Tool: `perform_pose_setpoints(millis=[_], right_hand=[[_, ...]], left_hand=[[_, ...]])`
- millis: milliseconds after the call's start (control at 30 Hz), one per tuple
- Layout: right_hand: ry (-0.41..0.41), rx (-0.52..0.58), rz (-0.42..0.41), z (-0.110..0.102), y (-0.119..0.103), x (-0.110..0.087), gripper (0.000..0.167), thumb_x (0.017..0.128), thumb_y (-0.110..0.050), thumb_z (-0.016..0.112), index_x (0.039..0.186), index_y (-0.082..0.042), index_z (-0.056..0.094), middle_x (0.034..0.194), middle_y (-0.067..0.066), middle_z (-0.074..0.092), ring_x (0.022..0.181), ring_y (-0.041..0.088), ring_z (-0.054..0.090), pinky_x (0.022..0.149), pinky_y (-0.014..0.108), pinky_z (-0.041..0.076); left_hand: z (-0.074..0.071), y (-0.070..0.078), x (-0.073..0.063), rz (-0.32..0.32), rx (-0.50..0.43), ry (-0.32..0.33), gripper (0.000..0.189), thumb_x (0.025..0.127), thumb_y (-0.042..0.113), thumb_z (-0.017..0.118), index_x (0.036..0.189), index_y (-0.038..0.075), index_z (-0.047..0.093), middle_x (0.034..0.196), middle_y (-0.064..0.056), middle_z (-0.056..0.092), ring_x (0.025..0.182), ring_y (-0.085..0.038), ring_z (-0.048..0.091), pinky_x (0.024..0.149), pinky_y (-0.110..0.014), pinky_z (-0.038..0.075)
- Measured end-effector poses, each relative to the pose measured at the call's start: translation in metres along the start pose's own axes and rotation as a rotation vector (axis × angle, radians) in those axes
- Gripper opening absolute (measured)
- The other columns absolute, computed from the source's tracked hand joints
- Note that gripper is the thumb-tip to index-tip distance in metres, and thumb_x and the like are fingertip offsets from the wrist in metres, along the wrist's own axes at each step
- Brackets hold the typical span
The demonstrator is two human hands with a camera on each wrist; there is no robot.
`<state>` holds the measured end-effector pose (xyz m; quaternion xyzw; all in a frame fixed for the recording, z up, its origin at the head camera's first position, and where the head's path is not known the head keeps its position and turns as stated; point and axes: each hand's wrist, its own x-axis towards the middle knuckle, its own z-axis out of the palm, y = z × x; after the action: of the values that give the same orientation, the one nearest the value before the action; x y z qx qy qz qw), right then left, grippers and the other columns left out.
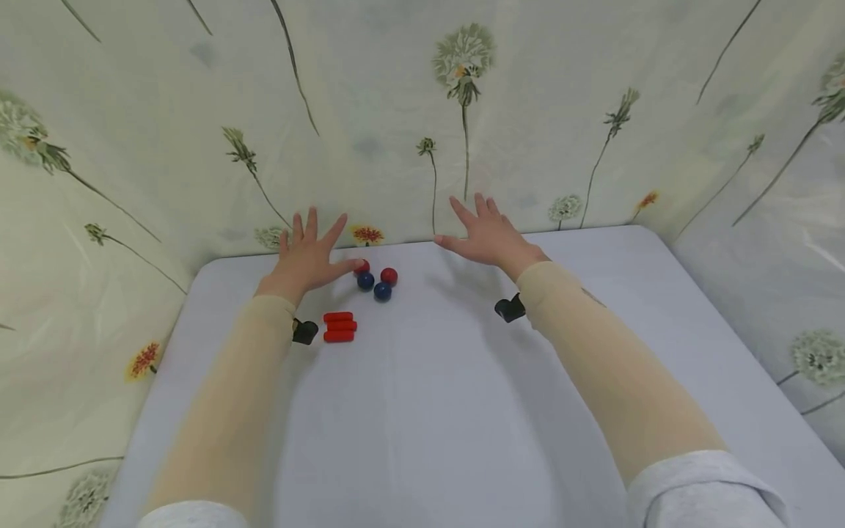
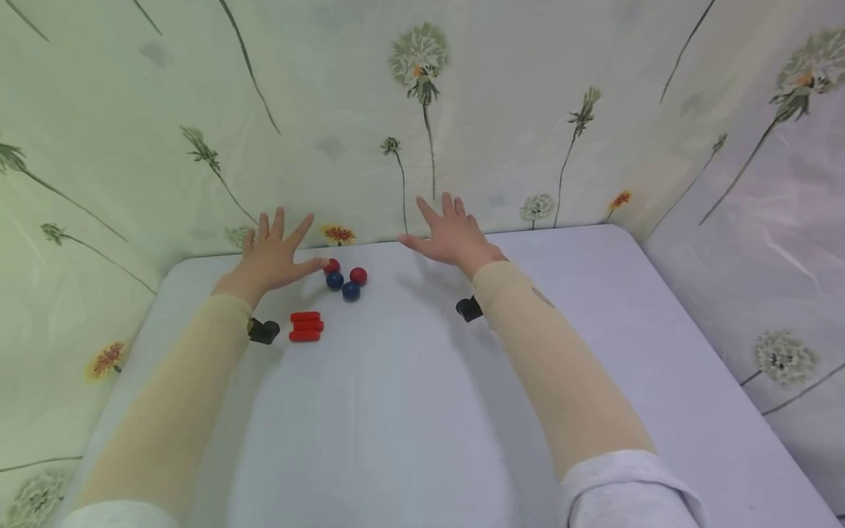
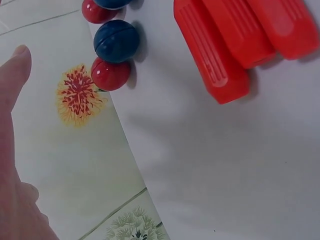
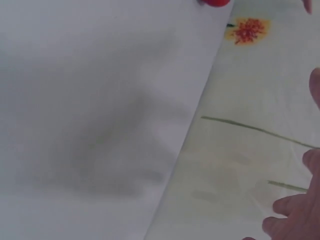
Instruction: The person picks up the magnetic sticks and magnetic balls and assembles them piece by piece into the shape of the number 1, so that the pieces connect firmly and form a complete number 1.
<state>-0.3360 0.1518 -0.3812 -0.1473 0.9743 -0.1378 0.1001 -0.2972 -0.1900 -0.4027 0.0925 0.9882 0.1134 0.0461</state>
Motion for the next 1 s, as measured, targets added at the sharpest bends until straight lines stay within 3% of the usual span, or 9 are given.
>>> perform_pose_setpoints(millis=[267, 600, 833, 1000], right_hand=[[0.012, 0.116, -0.025, 0.005, 0.009, -0.009, 0.1, 0.08, -0.086, 0.041, 0.158, -0.036, 0.002, 0.163, 0.014, -0.011, 0.149, 0.036, -0.003, 0.111, 0.063, 0.017], [0.069, 0.139, -0.111, 0.027, 0.013, -0.017, 0.091, 0.086, -0.076, 0.05, 0.158, -0.03, 0.021, 0.159, 0.016, 0.022, 0.145, 0.034, 0.023, 0.111, 0.057, 0.027], [0.099, 0.164, -0.153, 0.041, 0.014, -0.022, 0.084, 0.089, -0.071, 0.051, 0.156, -0.026, 0.03, 0.152, 0.014, 0.034, 0.138, 0.032, 0.035, 0.109, 0.052, 0.032], [0.098, 0.186, -0.146, 0.05, 0.015, -0.027, 0.081, 0.09, -0.069, 0.052, 0.155, -0.026, 0.033, 0.151, 0.013, 0.036, 0.138, 0.031, 0.036, 0.109, 0.051, 0.031]], left_hand=[[0.005, -0.006, -0.013, 0.042, -0.028, 0.06, 0.093, 0.084, 0.08, 0.046, 0.156, 0.045, -0.003, 0.163, -0.016, -0.009, 0.146, -0.042, -0.015, 0.109, -0.069, 0.0], [0.015, -0.012, -0.035, 0.067, -0.11, 0.115, 0.077, 0.092, 0.064, 0.053, 0.157, 0.034, 0.025, 0.163, -0.015, 0.012, 0.146, -0.04, 0.012, 0.107, -0.071, 0.016], [0.028, -0.021, -0.059, 0.064, -0.236, 0.176, 0.07, 0.093, 0.056, 0.059, 0.153, 0.03, 0.035, 0.15, -0.014, 0.033, 0.135, -0.035, 0.032, 0.102, -0.059, 0.038], [0.038, -0.029, -0.074, 0.052, -0.302, 0.182, 0.068, 0.093, 0.054, 0.06, 0.151, 0.027, 0.039, 0.143, -0.012, 0.037, 0.129, -0.033, 0.036, 0.099, -0.056, 0.042]])
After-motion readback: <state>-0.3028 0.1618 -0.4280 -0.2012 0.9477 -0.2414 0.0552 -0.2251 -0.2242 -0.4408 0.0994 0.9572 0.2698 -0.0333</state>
